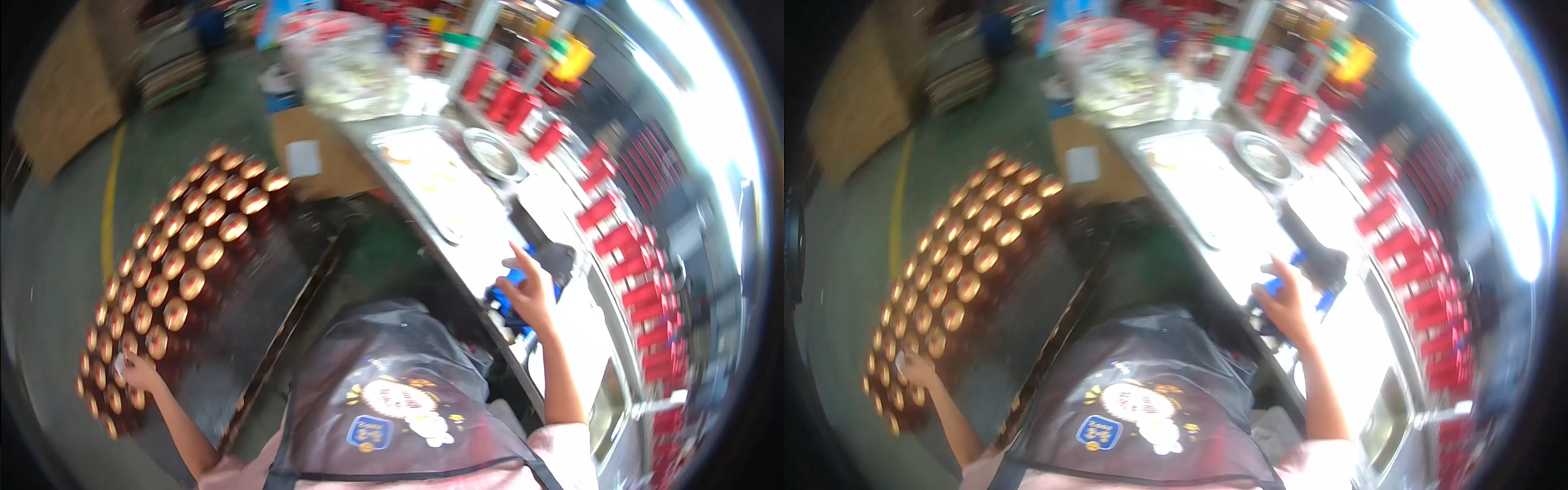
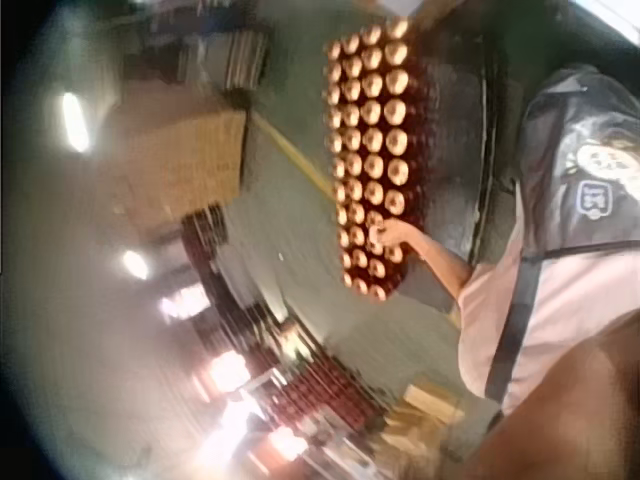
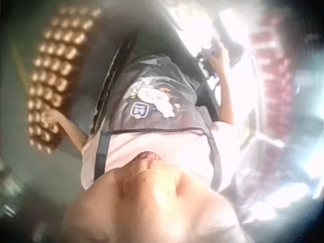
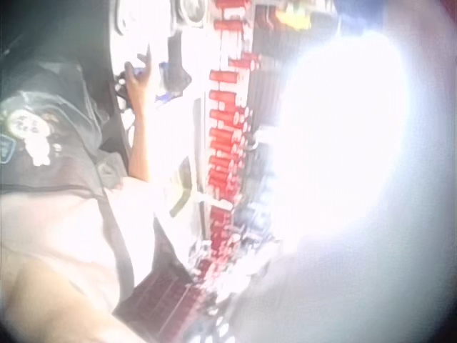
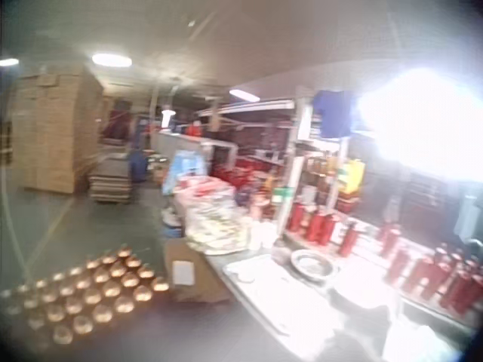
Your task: The person applies gold crescent-shaped stickers to the neck of a red bottle, then wipes the bottle with a blue cloth. They place a rectangular label on the bottle body, smooth it, and wipe the surface again. The person repeats the process with a second red bottle.
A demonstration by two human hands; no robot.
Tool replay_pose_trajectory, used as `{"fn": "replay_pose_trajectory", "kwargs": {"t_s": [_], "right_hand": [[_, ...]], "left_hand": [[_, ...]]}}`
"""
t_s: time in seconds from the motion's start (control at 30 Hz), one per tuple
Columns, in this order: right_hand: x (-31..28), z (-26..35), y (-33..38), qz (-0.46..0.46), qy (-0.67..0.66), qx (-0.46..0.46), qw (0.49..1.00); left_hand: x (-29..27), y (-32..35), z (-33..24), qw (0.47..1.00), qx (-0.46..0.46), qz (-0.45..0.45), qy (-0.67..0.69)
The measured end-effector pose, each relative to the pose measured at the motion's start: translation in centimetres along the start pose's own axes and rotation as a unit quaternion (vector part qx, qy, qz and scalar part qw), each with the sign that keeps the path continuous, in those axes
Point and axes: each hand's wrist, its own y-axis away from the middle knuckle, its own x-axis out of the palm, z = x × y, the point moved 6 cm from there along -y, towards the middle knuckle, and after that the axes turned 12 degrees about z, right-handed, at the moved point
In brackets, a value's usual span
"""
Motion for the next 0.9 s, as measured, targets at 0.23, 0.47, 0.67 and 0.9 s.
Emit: {"fn": "replay_pose_trajectory", "kwargs": {"t_s": [0.23, 0.47, 0.67, 0.9], "right_hand": [[-5.9, -4.3, 4.5, -0.064, -0.103, 0.005, 0.993], [-6.9, -15.5, 11.4, -0.255, -0.214, 0.100, 0.938], [-5.9, -24.0, 14.7, -0.373, -0.300, 0.221, 0.850], [-5.6, -31.0, 12.7, -0.419, -0.306, 0.266, 0.812]], "left_hand": [[7.5, 19.1, -47.4, 0.754, 0.278, 0.354, 0.477], [0.9, 45.7, -82.5, 0.458, 0.464, 0.617, 0.440], [7.5, 54.8, -106.0, 0.533, 0.580, 0.408, 0.463], [16.0, 59.6, -124.7, 0.635, 0.478, 0.395, 0.461]]}}
